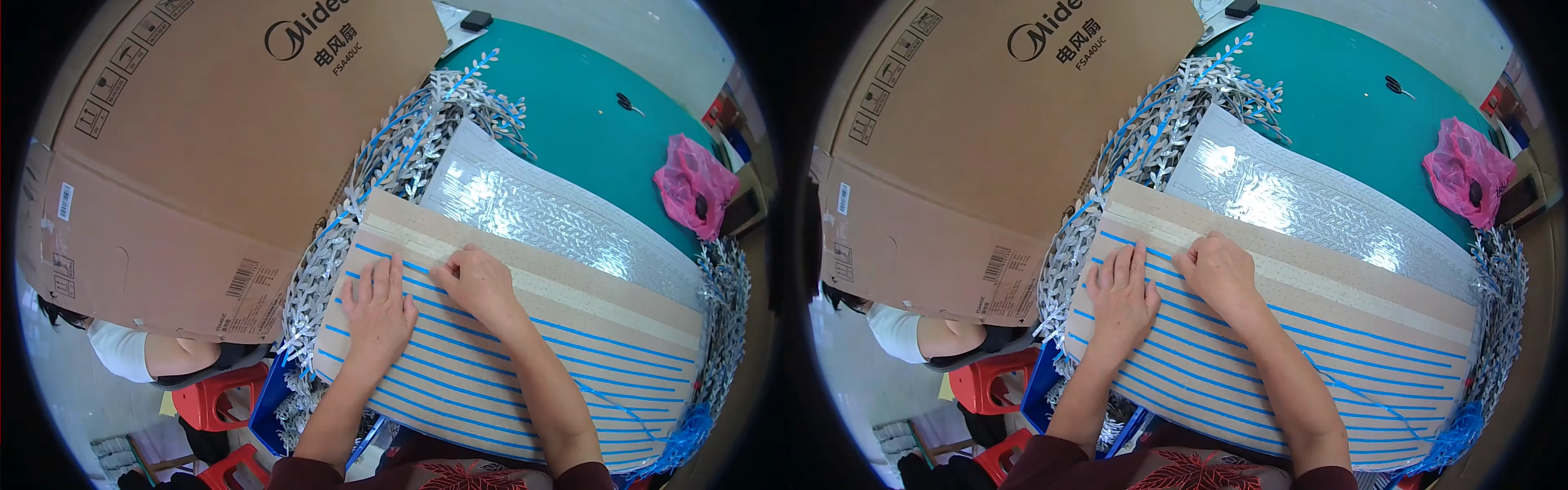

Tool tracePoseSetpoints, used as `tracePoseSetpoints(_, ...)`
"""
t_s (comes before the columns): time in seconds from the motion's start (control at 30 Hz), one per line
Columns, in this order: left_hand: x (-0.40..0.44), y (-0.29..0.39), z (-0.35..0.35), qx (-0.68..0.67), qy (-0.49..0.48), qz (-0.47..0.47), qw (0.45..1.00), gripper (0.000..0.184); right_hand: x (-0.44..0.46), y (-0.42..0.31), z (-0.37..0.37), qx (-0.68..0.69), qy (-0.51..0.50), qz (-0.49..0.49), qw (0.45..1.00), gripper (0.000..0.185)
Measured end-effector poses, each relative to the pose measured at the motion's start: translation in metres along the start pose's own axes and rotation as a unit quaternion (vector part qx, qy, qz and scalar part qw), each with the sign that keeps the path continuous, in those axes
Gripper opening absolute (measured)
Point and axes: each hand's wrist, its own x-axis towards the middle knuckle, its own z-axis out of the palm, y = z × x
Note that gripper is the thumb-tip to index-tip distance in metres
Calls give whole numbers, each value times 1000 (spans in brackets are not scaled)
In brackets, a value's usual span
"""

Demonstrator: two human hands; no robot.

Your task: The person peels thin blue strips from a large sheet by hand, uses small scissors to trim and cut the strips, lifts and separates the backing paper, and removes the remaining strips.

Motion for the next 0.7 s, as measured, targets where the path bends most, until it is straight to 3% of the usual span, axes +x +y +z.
tracePoseSetpoints(0.7,1,-3,1,27,28,25,999,61,2,-2,5,-29,17,-4,999,33)
